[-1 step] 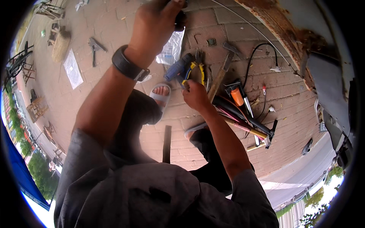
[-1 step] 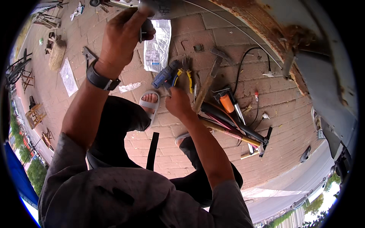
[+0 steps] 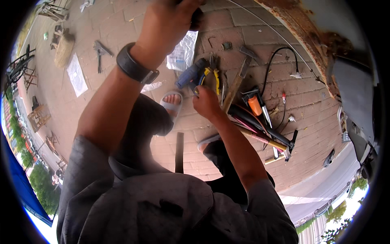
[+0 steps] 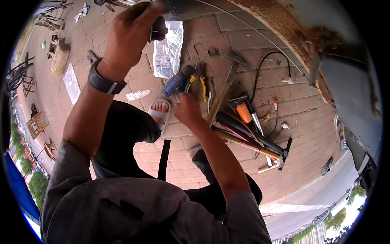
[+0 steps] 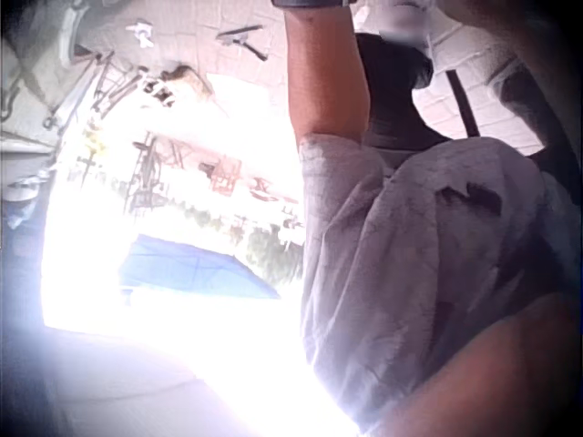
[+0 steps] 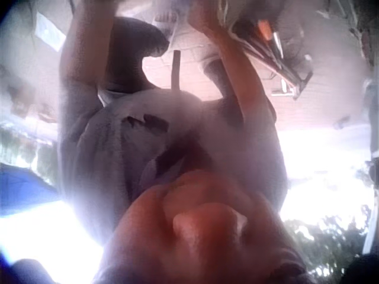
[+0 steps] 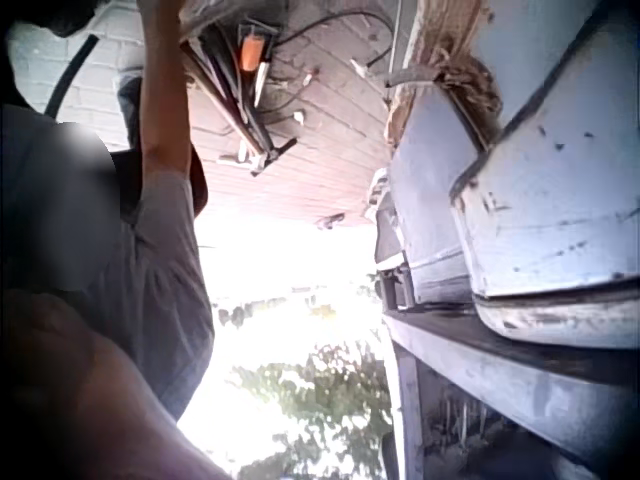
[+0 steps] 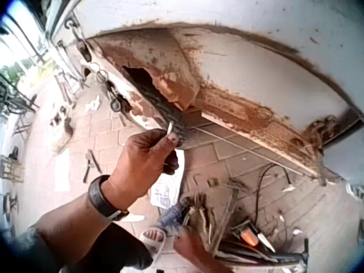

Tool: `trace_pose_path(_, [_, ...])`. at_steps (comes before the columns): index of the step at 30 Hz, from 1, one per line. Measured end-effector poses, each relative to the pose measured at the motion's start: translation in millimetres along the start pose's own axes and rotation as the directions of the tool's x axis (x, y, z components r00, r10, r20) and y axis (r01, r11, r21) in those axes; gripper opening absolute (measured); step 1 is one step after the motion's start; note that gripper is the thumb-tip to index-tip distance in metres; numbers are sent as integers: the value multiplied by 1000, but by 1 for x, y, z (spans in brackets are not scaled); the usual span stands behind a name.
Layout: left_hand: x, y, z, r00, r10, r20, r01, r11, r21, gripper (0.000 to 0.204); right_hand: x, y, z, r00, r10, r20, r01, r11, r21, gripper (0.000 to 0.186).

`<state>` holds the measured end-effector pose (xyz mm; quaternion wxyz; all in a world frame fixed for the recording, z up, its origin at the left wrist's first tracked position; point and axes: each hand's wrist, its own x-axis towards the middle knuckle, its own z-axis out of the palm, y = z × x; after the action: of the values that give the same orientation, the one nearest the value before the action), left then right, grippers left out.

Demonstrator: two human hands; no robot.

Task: The person uses a cordless drill to remove and install screws on a vehicle's undercarriage. They handle a small plastic bag containing screws and repeatedly position the drill to fasten components.

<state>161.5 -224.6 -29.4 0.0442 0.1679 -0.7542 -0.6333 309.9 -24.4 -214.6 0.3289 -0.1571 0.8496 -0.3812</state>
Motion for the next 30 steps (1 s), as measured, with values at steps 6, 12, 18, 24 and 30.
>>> trace_pose_path(6, [-8,-3,-2,973,64,222,-130,946,296,39,52,33,83,951,-184,-249,-22,762,-648,53])
trace_pose_path(12, [-31,18,-10,949,103,298,-202,925,322,37,47,32,90,985,9,-170,-123,729,-673,53])
trace_pose_path(18, [-44,15,-22,897,237,373,-331,920,211,36,39,50,113,932,-98,-348,-206,649,-733,44])
trace_pose_path(24, [-60,21,-19,893,378,242,-444,827,344,30,35,56,119,942,21,-334,-213,809,-548,70])
trace_pose_path(30, [-45,14,-43,878,179,443,-280,944,174,29,14,28,50,988,146,-47,-153,899,-412,86])
